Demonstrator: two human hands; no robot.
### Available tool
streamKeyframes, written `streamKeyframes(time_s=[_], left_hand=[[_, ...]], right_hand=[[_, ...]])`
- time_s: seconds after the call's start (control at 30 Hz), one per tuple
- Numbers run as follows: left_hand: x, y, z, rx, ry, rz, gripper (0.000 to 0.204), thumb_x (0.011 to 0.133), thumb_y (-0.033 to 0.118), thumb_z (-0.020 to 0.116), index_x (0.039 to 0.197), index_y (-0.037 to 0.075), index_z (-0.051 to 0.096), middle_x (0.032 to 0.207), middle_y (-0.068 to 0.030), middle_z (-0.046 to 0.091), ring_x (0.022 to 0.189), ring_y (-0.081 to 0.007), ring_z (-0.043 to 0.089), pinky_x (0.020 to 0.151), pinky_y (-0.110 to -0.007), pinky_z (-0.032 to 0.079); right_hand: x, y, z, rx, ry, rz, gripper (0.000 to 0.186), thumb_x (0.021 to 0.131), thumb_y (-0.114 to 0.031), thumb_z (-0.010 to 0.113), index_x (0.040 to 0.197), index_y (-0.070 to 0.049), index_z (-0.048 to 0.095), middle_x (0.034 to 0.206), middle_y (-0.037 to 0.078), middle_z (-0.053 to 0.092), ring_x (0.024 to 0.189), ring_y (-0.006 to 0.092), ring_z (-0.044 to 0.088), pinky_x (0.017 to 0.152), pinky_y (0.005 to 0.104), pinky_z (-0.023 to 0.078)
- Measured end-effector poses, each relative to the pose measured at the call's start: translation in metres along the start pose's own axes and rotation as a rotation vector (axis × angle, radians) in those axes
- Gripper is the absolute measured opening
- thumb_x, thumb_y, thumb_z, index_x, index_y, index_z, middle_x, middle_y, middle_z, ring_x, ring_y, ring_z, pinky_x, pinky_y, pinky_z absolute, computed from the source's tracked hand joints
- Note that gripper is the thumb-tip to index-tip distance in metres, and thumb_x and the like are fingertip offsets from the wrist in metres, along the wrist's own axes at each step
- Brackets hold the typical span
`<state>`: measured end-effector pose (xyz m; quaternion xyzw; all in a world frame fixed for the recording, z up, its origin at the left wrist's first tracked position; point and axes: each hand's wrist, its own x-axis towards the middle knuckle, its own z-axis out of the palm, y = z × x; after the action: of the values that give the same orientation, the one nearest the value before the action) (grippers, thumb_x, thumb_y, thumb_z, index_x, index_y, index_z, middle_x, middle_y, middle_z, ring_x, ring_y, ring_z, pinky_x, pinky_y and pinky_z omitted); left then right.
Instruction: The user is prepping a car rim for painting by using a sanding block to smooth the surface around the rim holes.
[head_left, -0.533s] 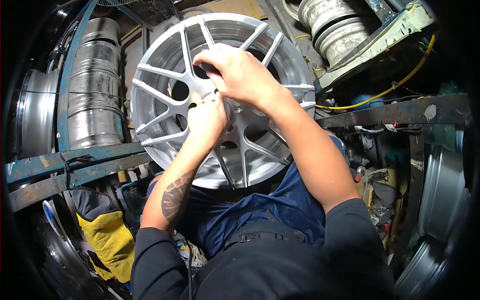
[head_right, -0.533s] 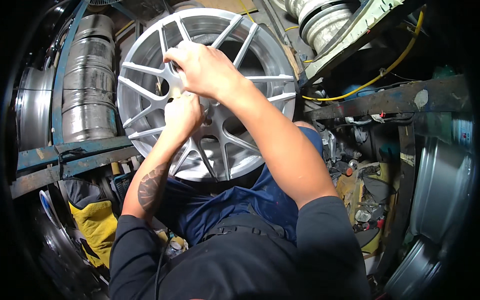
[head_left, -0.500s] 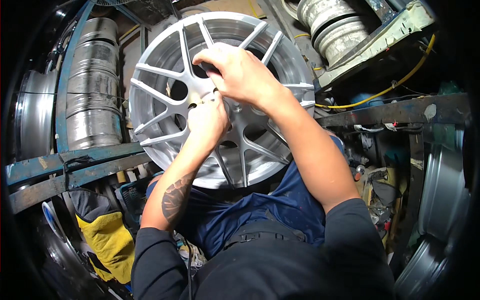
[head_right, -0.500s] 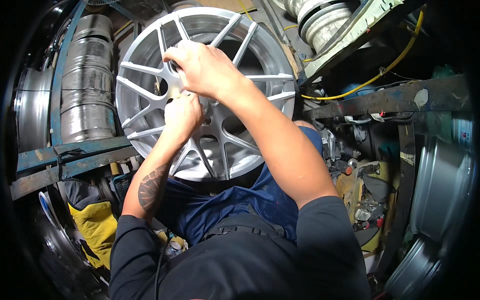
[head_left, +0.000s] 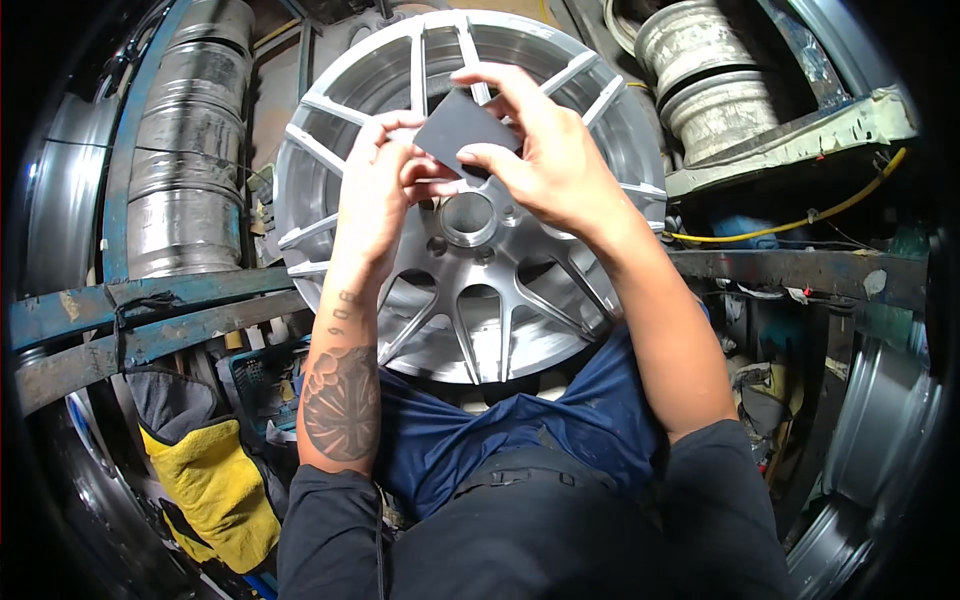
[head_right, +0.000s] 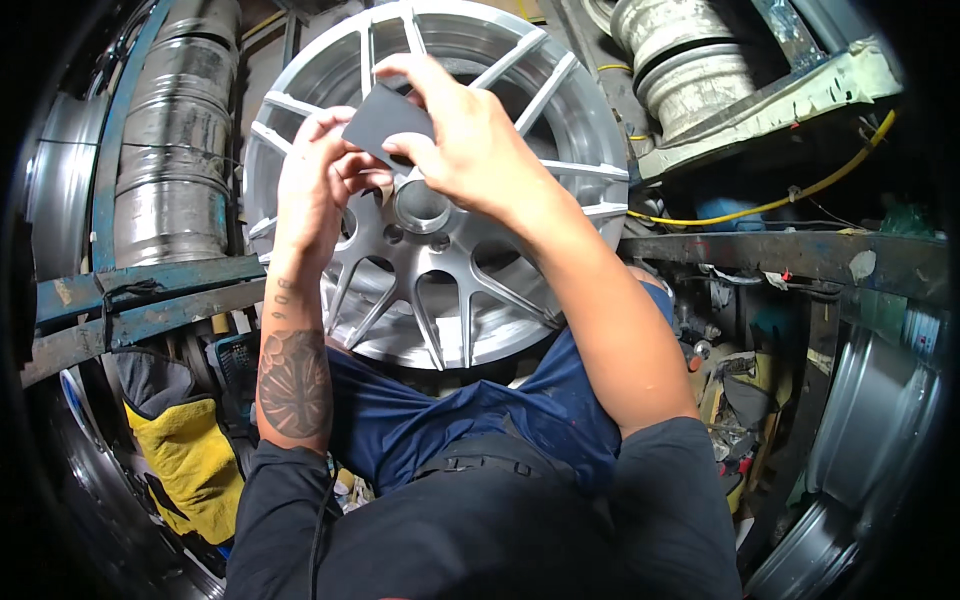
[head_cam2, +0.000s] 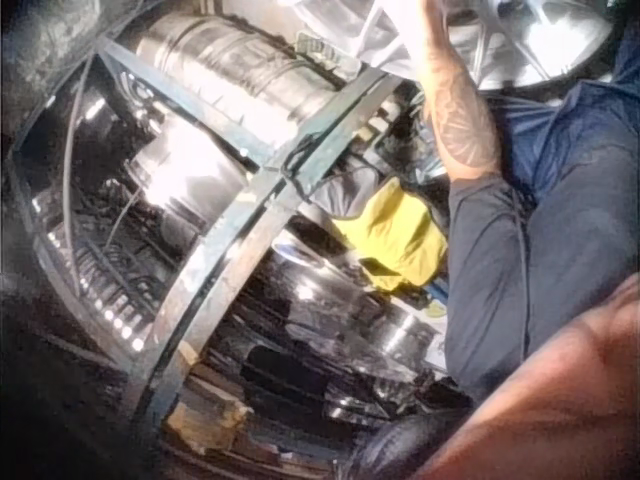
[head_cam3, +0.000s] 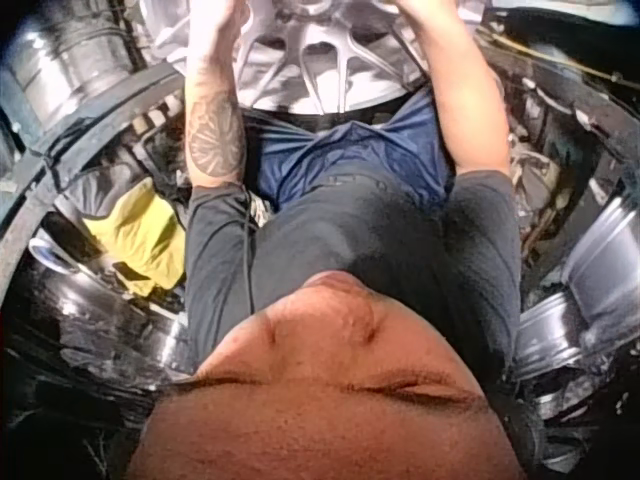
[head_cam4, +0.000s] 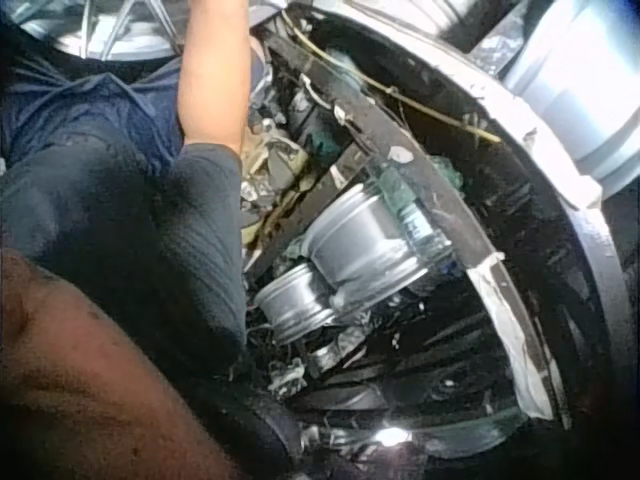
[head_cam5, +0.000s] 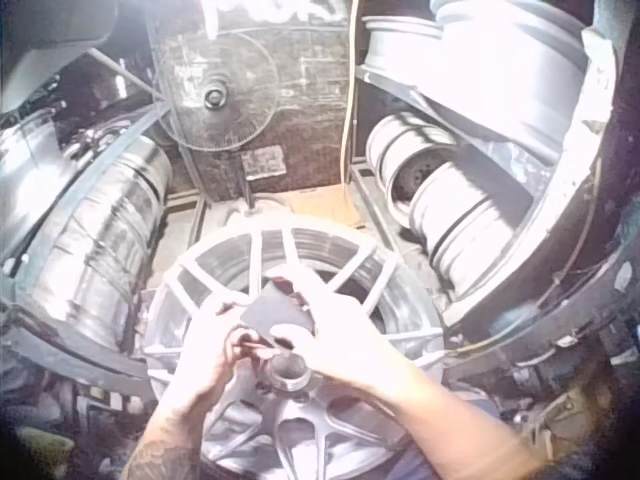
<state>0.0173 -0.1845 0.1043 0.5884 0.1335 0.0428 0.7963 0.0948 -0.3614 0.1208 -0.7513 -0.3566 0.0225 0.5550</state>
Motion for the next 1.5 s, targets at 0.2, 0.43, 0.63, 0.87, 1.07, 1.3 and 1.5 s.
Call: streamKeyframes(time_s=[0.2,0.43,0.63,0.87,1.07,1.3,1.5], left_hand=[[-0.007,0.013,0.004,0.208,-0.032,0.29,0.035,0.1,0.012,0.059,0.132,0.005,0.049,0.089,-0.0064,0.068,0.076,-0.0119,0.067,0.068,-0.023,0.054],[0.002,0.024,-0.022,0.184,-0.063,0.193,0.031,0.098,0.017,0.064,0.126,0.006,0.059,0.08,-0.0015,0.066,0.069,-0.0058,0.06,0.067,-0.019,0.048],[0.005,0.022,-0.022,0.003,-0.327,-0.121,0.029,0.099,0.026,0.064,0.118,0.004,0.066,0.085,0.002,0.064,0.072,-0.0066,0.059,0.069,-0.023,0.051],[0.002,0.011,-0.002,0.141,-0.041,0.211,0.031,0.096,0.029,0.067,0.108,0.001,0.072,0.095,-0.0045,0.072,0.082,-0.0099,0.067,0.078,-0.024,0.054],[-0.014,0.03,0.007,0.148,0.006,0.235,0.02,0.091,0.001,0.069,0.111,-0.003,0.067,0.096,-0.0095,0.072,0.089,-0.0131,0.068,0.08,-0.025,0.054],[-0.021,0.048,0.004,0.042,-0.061,0.049,0.017,0.092,0.008,0.072,0.104,-0.004,0.07,0.096,-0.0117,0.073,0.082,-0.0141,0.069,0.076,-0.027,0.056],[-0.02,0.04,0.006,0.264,0.024,0.231,0.015,0.093,0.008,0.071,0.1,-0.005,0.071,0.091,-0.0124,0.074,0.079,-0.0124,0.069,0.071,-0.024,0.054]], right_hand=[[-0.003,0.004,0.008,0.032,0.093,0.021,0.058,0.077,-0.019,0.081,0.127,-0.01,0.052,0.099,0.015,0.069,0.068,0.0218,0.066,0.065,0.0334,0.053],[-0.006,-0.011,0.008,0.182,-0.079,0.042,0.05,0.088,-0.006,0.074,0.134,-0.008,0.053,0.118,0.011,0.061,0.098,0.0144,0.067,0.081,0.0266,0.055],[-0.001,0.001,0.008,-0.107,0.003,-0.33,0.026,0.082,0.0,0.075,0.104,-0.012,0.076,0.136,0.013,0.054,0.127,0.023,0.054,0.096,0.0332,0.05],[-0.006,-0.005,0.019,0.265,-0.017,0.139,0.025,0.093,-0.001,0.067,0.117,0.003,0.065,0.107,0.009,0.072,0.098,0.015,0.068,0.089,0.0285,0.056],[-0.007,-0.008,0.023,0.517,0.051,0.133,0.039,0.094,0.004,0.062,0.132,0.003,0.054,0.112,0.013,0.068,0.099,0.0158,0.066,0.085,0.0262,0.054],[-0.01,0.004,0.009,0.431,0.026,0.083,0.025,0.095,-0.004,0.065,0.119,0.001,0.066,0.109,0.011,0.072,0.102,0.016,0.068,0.093,0.0275,0.053],[-0.006,0.002,0.01,0.43,-0.018,0.249,0.022,0.096,-0.013,0.068,0.114,-0.001,0.071,0.105,0.008,0.073,0.095,0.012,0.068,0.084,0.0233,0.053]])
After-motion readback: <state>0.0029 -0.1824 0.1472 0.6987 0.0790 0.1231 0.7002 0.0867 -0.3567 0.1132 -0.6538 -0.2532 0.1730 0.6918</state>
